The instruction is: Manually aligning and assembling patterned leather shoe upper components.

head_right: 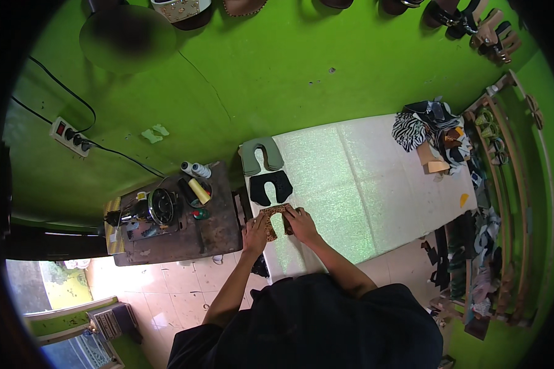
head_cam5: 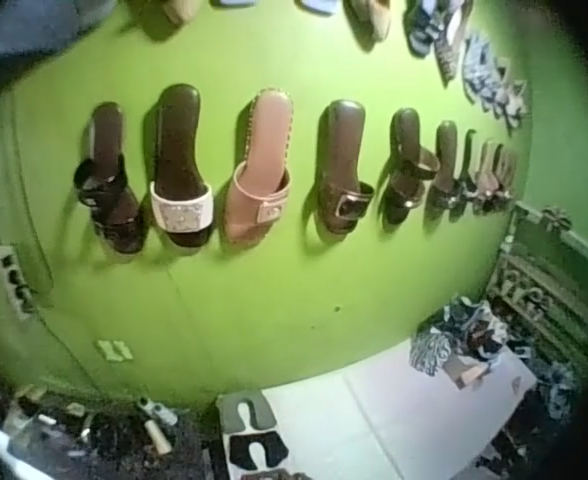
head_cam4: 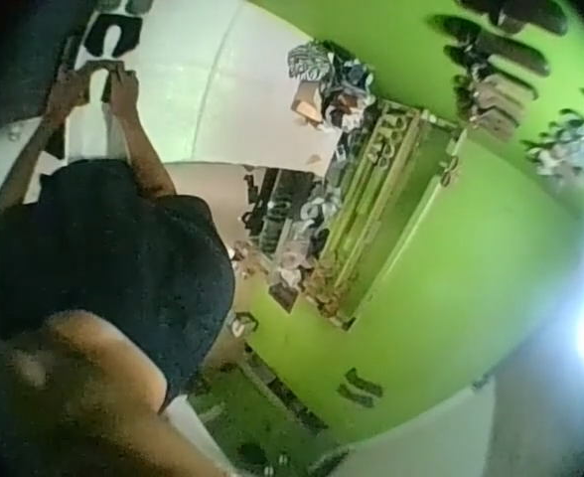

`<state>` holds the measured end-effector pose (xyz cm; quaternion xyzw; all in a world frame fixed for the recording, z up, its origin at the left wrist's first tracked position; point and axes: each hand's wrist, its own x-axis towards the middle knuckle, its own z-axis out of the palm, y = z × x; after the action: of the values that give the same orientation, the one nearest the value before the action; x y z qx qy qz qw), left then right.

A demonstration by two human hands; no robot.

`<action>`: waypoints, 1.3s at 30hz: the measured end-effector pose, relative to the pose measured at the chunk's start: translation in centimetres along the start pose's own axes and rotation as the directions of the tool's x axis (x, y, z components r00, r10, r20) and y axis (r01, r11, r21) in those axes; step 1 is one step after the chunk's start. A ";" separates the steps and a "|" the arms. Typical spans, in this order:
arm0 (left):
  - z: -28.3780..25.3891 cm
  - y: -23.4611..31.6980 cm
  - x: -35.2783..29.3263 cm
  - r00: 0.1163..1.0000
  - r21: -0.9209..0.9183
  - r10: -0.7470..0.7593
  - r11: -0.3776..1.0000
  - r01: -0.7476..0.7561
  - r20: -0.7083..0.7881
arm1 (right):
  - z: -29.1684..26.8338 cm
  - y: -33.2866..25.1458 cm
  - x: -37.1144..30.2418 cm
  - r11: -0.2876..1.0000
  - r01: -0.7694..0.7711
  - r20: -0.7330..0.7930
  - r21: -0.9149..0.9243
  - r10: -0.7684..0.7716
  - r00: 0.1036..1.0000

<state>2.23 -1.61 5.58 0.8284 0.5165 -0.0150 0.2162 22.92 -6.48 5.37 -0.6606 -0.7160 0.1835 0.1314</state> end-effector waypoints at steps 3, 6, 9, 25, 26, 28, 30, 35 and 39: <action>-2.3 0.1 0.0 0.996 -0.072 0.002 0.997 0.004 0.087 | -1.4 -0.2 0.0 0.994 -0.039 0.052 0.101 0.034 0.998; -3.0 -2.6 -0.6 0.987 -0.336 0.044 0.937 -0.095 -0.156 | -3.5 -1.2 -0.4 0.962 -0.038 -0.103 0.271 0.068 0.992; -6.4 -2.0 -1.3 0.980 -0.579 -0.034 0.810 -0.088 -0.198 | -5.3 -0.6 -1.6 0.907 -0.034 -0.242 0.420 0.148 0.959; -10.4 7.1 -4.9 0.999 -0.994 0.041 0.112 0.016 0.021 | -13.4 -2.2 -11.0 0.573 -0.113 -0.202 0.812 0.458 0.866; -10.0 8.3 -4.9 0.997 -0.995 0.065 0.099 0.034 0.041 | -13.7 -1.7 -12.0 0.548 -0.085 -0.218 0.832 0.464 0.859; -8.5 10.1 -5.0 0.995 -0.999 0.083 0.010 0.053 0.054 | -14.2 -0.8 -13.8 0.521 -0.068 -0.234 0.851 0.491 0.839; -8.0 12.6 -5.3 0.988 -0.991 0.115 0.091 0.095 0.105 | -14.6 0.4 -15.8 0.488 -0.047 -0.256 0.872 0.535 0.805; -6.2 21.4 -5.8 0.956 -0.983 0.238 0.112 0.149 0.172 | -17.1 4.7 -22.1 0.480 -0.014 -0.329 0.877 0.621 0.711; -4.3 29.4 -6.5 0.925 -0.971 0.325 0.195 0.140 0.199 | -20.1 8.5 -27.6 0.485 0.023 -0.378 0.874 0.650 0.659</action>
<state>23.72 -16.48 21.12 0.5144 0.3066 0.1757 0.7813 41.74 -31.67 21.23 -0.6653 -0.2950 0.2652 0.6324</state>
